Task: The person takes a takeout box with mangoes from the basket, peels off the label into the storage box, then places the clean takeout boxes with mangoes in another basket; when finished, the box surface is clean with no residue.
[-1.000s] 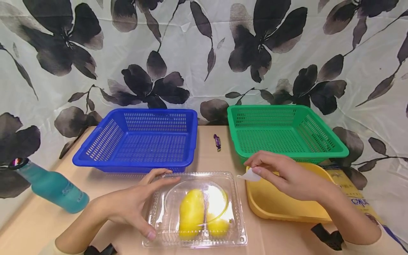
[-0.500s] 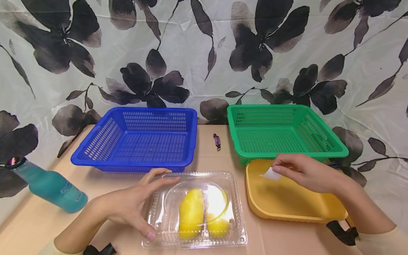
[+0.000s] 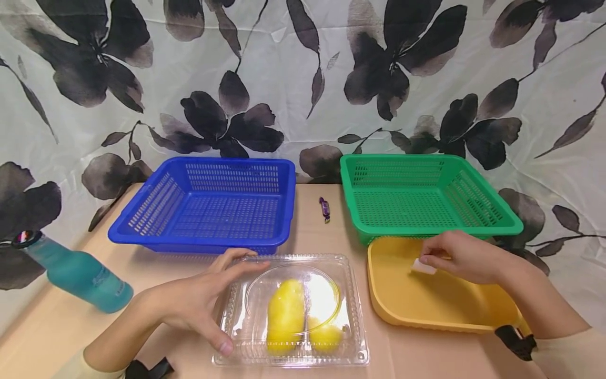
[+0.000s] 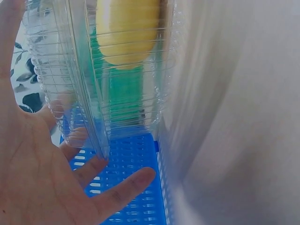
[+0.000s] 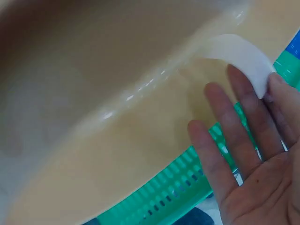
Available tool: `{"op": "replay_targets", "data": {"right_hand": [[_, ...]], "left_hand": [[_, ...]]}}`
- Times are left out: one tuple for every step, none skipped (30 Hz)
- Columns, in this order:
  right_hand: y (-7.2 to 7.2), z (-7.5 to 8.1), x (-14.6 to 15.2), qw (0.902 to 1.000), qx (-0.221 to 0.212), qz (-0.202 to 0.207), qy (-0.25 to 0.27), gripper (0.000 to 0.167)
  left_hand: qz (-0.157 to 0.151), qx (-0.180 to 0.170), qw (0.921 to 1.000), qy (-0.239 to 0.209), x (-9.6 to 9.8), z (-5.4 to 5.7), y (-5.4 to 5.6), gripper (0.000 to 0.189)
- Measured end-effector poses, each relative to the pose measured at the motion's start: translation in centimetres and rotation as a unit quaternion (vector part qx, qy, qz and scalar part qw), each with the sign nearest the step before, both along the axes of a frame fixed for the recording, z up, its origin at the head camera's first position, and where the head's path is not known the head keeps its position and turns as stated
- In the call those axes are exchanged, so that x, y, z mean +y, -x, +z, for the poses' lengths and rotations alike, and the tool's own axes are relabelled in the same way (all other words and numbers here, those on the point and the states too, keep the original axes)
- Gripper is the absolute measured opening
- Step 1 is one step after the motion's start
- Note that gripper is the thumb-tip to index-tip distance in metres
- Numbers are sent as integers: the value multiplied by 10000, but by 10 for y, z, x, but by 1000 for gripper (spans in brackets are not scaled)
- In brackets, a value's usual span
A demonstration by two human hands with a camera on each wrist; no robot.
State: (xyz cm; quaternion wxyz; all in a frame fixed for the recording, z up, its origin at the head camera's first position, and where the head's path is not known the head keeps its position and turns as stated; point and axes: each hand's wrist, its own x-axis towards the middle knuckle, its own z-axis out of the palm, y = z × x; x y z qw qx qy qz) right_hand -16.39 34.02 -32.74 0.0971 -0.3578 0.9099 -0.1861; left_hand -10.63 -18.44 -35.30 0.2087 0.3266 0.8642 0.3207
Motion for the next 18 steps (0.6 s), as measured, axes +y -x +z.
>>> {"op": "replay_targets", "data": {"right_hand": [[0, -1, 1, 10000, 30, -6, -73, 17], [0, -3, 1, 9999, 63, -12, -154, 17], [0, -4, 2, 9997, 91, -11, -236, 17], [0, -4, 3, 9995, 105, -9, -299, 18], [-1, -4, 4, 9993, 115, -14, -350, 19], [-1, -5, 5, 9991, 137, -14, -402, 19], [-2, -4, 6, 9988, 202, -21, -448, 20], [-2, -4, 6, 9984, 251, -57, -509, 19], [-2, -3, 6, 9980, 304, -90, -541, 18], [-1, -3, 6, 9978, 363, -121, -542, 18], [-1, -3, 5, 9977, 384, -153, -536, 17], [0, -4, 3, 9979, 347, -166, -526, 17], [0, -4, 2, 9982, 289, -170, -494, 18], [0, -6, 1, 9986, 193, -152, -464, 19], [0, -8, 0, 9990, 102, -110, -414, 20], [0, -10, -2, 9993, -14, -63, -372, 22], [0, -13, -3, 9993, -111, -7, -352, 24], [0, -16, -4, 9993, -153, 78, -328, 24]], "left_hand": [[15, -40, 10000, 12, 0, -1, 0, 119], [16, -65, 10000, 20, 0, -1, 0, 118], [26, -104, 9999, 26, 0, -2, 0, 117], [37, -160, 9999, 16, 0, -3, 0, 116], [36, -196, 9998, 9, 0, -3, 0, 116], [39, -232, 9997, -4, 1, -3, 0, 115], [38, -252, 9997, -21, 1, -4, 0, 115], [31, -237, 9997, -35, 1, -4, 0, 115], [30, -231, 9997, -43, 1, -3, 0, 114], [33, -218, 9997, -58, 0, -3, 0, 115], [23, -176, 9998, -61, 0, -3, 1, 115], [21, -144, 9999, -60, 0, -3, 1, 116], [16, -76, 10000, -56, 0, -2, 1, 117], [13, -28, 10000, -46, 0, -2, 1, 118], [15, -14, 10000, -42, 1, -2, 2, 119], [27, -2, 10000, -35, 1, -2, 2, 119], [24, 13, 10000, -23, 0, -3, 2, 120], [36, -3, 10000, -18, 0, -3, 2, 120]]}}
